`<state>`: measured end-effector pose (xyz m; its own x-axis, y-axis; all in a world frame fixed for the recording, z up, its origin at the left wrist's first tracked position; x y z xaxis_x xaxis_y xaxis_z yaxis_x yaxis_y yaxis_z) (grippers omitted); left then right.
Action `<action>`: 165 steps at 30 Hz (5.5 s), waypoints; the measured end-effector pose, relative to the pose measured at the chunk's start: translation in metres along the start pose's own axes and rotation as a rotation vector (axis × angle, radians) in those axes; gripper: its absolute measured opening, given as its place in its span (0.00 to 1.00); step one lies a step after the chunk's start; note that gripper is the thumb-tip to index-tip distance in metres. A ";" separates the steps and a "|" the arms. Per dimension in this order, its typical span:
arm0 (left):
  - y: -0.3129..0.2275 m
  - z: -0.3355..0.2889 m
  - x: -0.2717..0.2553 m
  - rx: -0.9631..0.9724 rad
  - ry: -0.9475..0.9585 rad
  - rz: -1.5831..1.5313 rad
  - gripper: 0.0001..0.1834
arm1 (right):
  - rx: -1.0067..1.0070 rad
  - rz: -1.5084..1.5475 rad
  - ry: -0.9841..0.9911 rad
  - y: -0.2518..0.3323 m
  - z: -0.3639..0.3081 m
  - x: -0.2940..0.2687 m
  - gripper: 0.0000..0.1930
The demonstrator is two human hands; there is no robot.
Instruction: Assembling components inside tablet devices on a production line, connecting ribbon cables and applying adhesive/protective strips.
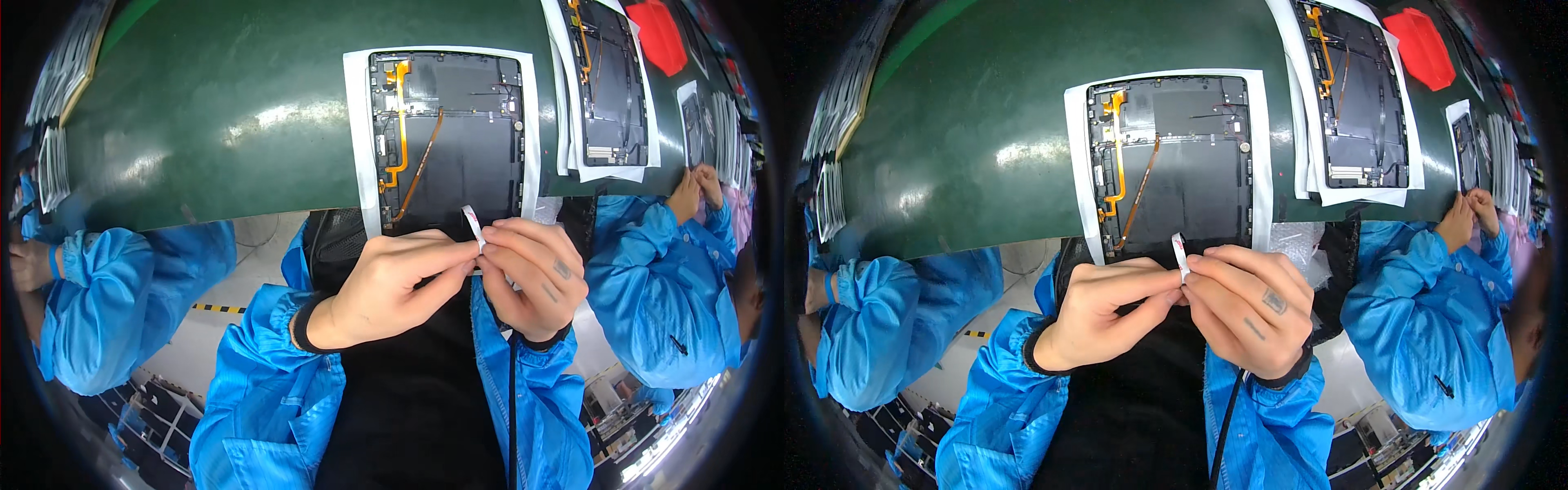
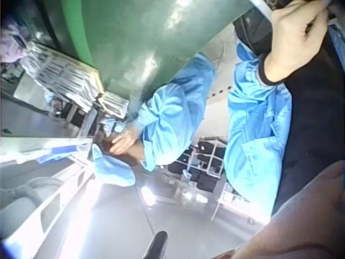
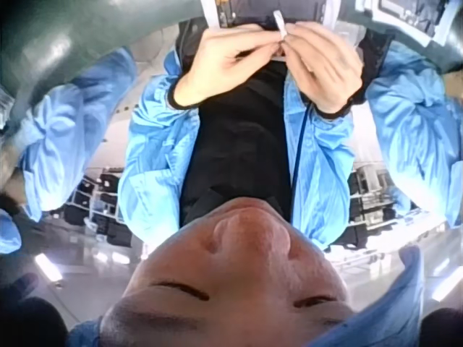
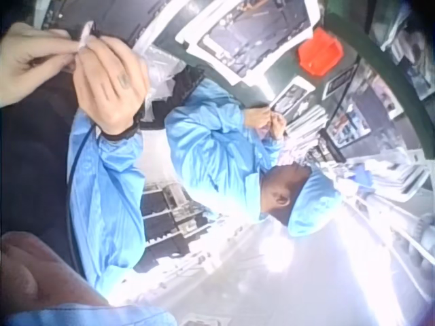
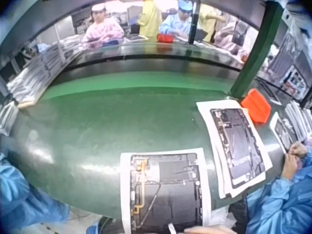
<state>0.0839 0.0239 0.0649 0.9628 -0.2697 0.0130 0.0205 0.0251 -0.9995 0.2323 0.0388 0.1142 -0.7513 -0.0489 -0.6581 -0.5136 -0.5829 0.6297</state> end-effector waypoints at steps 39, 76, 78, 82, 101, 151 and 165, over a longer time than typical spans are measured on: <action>-0.010 -0.018 -0.010 -0.106 0.496 -0.257 0.15 | 0.302 -0.014 -0.016 -0.054 -0.019 -0.009 0.06; 0.019 0.009 -0.045 0.104 -0.056 1.176 0.38 | -0.011 0.122 0.028 -0.020 0.016 -0.017 0.12; 0.024 0.012 -0.044 0.102 -0.017 1.200 0.40 | 0.014 0.103 -0.042 -0.044 0.022 -0.021 0.12; 0.027 0.013 -0.043 0.087 0.004 1.203 0.37 | 0.080 0.114 -0.003 -0.074 0.044 -0.012 0.09; 0.020 -0.004 0.006 0.236 0.410 1.038 0.33 | 0.070 0.002 0.093 -0.097 0.075 0.036 0.06; 0.016 0.006 0.001 0.299 0.350 1.061 0.26 | 0.070 -0.111 -0.028 -0.109 0.065 0.038 0.05; 0.013 0.024 -0.005 0.249 0.274 1.186 0.27 | 0.136 -0.131 0.043 -0.109 0.066 0.041 0.05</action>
<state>0.0859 0.0488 0.0527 0.3343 -0.1468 -0.9310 -0.7448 0.5641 -0.3564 0.2301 0.1539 0.0453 -0.6572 -0.0158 -0.7535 -0.6595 -0.4719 0.5851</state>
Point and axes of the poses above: each hand's wrist, its own z-axis towards the middle knuckle, its own x-axis out of the palm, y = z × x, the point moved 8 cm from there along z, towards the middle knuckle, and after that the axes turned 1 degree about x, right-handed, at the moved point
